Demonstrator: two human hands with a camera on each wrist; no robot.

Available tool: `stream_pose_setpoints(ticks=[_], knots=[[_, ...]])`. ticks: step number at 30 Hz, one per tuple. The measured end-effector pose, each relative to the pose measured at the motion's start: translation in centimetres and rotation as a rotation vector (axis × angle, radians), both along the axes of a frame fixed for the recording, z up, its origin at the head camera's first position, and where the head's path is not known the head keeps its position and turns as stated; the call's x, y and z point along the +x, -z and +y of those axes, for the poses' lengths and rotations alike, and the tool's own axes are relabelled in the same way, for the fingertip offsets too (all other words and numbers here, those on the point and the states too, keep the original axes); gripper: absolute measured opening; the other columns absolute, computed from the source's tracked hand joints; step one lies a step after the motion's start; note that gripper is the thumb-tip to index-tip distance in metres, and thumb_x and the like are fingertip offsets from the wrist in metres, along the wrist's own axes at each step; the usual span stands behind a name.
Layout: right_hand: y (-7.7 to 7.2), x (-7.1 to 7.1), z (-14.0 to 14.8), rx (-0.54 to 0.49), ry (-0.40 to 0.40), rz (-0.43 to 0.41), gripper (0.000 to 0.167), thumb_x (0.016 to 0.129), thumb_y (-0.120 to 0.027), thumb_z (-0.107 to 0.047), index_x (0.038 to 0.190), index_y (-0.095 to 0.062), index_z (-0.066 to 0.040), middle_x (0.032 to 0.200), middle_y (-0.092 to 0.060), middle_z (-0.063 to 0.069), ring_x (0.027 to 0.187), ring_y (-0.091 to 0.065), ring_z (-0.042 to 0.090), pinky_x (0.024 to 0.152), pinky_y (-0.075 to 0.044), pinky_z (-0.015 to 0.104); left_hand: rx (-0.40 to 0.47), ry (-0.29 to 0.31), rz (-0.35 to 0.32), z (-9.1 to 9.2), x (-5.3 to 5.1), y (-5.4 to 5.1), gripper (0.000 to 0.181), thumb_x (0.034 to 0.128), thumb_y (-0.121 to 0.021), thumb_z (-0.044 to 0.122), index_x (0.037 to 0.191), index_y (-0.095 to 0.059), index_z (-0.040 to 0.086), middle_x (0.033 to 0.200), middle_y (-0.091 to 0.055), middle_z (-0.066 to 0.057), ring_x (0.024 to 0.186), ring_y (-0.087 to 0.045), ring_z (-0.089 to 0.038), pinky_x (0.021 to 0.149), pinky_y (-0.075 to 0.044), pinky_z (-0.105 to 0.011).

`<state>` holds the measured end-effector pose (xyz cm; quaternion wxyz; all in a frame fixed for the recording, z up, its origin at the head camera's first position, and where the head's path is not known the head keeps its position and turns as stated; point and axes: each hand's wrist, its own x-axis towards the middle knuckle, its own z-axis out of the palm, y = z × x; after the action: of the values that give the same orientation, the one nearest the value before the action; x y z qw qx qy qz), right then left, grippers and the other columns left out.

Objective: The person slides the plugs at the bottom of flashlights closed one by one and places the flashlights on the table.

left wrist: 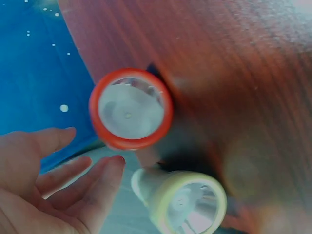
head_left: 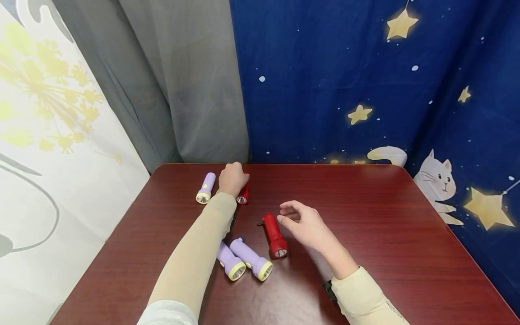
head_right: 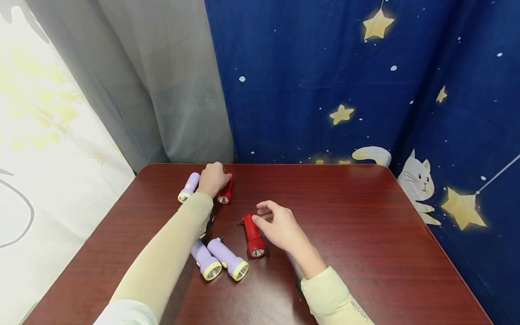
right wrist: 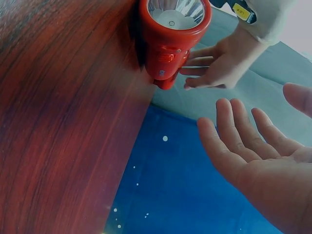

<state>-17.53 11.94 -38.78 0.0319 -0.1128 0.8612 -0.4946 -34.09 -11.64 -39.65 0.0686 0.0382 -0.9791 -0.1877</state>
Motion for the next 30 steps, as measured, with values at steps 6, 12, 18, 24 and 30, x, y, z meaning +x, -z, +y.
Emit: stream_pose_setpoints(ticks=[6, 12, 18, 24, 30], knots=[[0.0, 0.0, -0.1, 0.002, -0.002, -0.003, 0.033, 0.100, -0.072, -0.020, 0.131, -0.070, -0.010, 0.125, -0.076, 0.011, 0.113, -0.075, 0.026, 0.102, -0.060, 0.046, -0.016, 0.009, 0.021, 0.3, 0.3, -1.3, 0.025, 0.1001, -0.067, 0.028, 0.100, -0.078, 0.006, 0.095, -0.077, -0.016, 0.087, -0.075, -0.037, 0.082, -0.064, -0.052], [0.0, 0.0, -0.1, 0.005, -0.008, -0.002, 0.033, 0.100, -0.072, -0.021, 0.131, -0.069, -0.010, 0.125, -0.076, 0.010, 0.113, -0.075, 0.026, 0.102, -0.060, 0.046, -0.001, 0.029, 0.026, 0.6, 0.9, -2.7, 0.023, 0.0998, -0.070, 0.028, 0.091, -0.076, 0.008, 0.083, -0.073, -0.011, 0.081, -0.073, -0.033, 0.079, -0.064, -0.049], [0.0, 0.0, -0.2, 0.002, -0.011, 0.013, 0.032, 0.099, -0.072, -0.021, 0.130, -0.070, -0.010, 0.123, -0.077, 0.010, 0.112, -0.076, 0.026, 0.102, -0.060, 0.046, -0.002, 0.048, 0.058, 0.9, 1.5, -3.6, 0.023, 0.0985, -0.072, 0.029, 0.085, -0.073, 0.009, 0.081, -0.073, -0.010, 0.081, -0.073, -0.035, 0.077, -0.064, -0.050], [0.1, 0.0, -0.2, 0.003, -0.006, 0.022, 0.031, 0.099, -0.072, -0.021, 0.128, -0.070, -0.011, 0.123, -0.077, 0.011, 0.111, -0.077, 0.025, 0.101, -0.060, 0.045, -0.018, 0.066, 0.069, 0.9, 1.9, -3.9, 0.026, 0.0994, -0.070, 0.028, 0.079, -0.070, 0.011, 0.077, -0.071, -0.010, 0.078, -0.072, -0.034, 0.071, -0.061, -0.048], [0.0, 0.1, -0.3, 0.010, -0.006, 0.022, 0.031, 0.099, -0.072, -0.021, 0.128, -0.070, -0.011, 0.122, -0.078, 0.009, 0.110, -0.077, 0.024, 0.101, -0.060, 0.045, -0.007, 0.062, 0.051, 0.6, 2.3, -3.9, 0.019, 0.0999, -0.069, 0.025, 0.090, -0.073, 0.010, 0.087, -0.074, -0.011, 0.080, -0.072, -0.033, 0.073, -0.061, -0.047]])
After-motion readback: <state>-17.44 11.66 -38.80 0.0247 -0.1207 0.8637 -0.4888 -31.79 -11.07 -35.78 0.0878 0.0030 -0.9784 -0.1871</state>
